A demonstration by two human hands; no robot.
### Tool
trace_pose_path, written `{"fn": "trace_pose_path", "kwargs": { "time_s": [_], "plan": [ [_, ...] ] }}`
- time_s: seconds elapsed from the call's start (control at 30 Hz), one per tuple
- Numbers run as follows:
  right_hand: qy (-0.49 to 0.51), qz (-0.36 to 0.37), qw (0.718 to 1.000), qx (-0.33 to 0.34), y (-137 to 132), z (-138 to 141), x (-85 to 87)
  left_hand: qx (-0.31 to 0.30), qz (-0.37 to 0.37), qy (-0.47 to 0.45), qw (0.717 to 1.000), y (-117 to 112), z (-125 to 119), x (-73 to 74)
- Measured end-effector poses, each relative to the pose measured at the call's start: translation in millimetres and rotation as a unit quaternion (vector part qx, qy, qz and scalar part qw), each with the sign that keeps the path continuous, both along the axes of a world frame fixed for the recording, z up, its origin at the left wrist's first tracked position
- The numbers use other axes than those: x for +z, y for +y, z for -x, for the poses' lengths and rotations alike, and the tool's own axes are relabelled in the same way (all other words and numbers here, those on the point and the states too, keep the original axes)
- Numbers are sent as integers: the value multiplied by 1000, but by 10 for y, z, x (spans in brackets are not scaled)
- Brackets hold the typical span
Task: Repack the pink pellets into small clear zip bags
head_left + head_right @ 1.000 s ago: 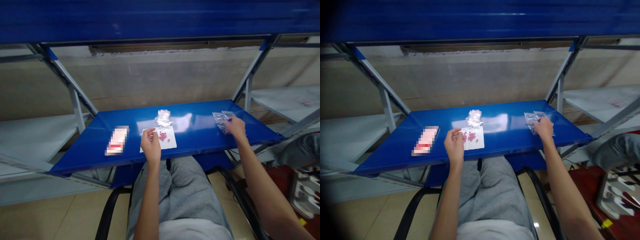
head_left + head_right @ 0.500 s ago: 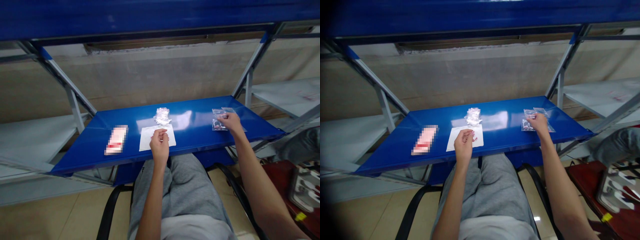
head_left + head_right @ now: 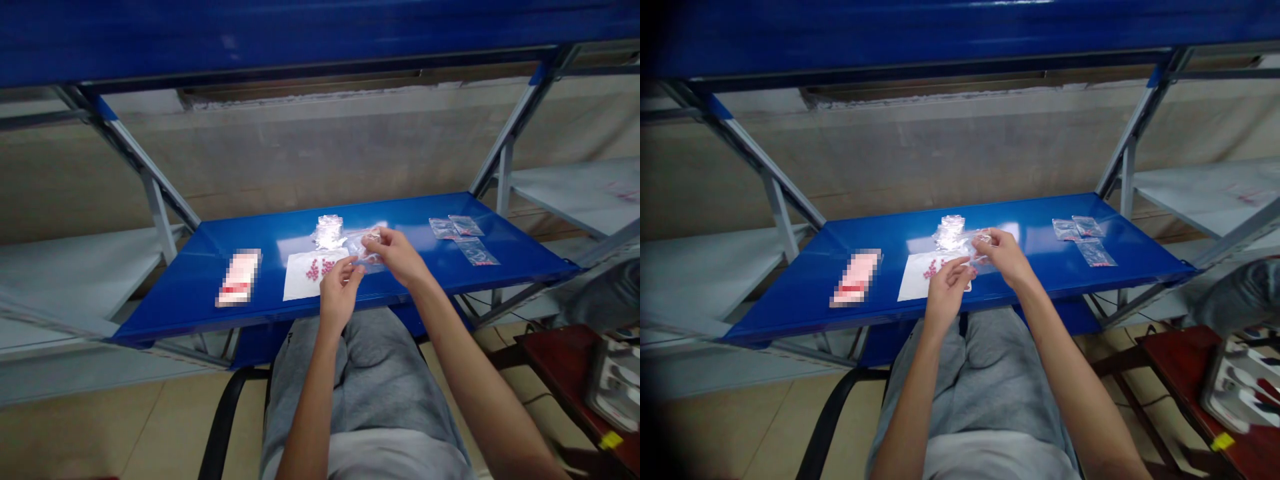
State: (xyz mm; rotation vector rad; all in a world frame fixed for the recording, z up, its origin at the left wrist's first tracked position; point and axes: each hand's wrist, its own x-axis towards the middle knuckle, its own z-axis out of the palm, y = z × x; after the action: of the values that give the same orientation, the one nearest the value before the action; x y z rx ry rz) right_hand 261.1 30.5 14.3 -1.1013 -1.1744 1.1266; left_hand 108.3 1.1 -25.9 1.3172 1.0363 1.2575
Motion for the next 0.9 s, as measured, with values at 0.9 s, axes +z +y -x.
{"fn": "trace_pose_path", "kwargs": {
  "time_s": [0.9],
  "plan": [
    [-308, -138, 937, -89, -401, 789, -118, 74, -159, 346, 922, -108, 893, 355]
  ]
}}
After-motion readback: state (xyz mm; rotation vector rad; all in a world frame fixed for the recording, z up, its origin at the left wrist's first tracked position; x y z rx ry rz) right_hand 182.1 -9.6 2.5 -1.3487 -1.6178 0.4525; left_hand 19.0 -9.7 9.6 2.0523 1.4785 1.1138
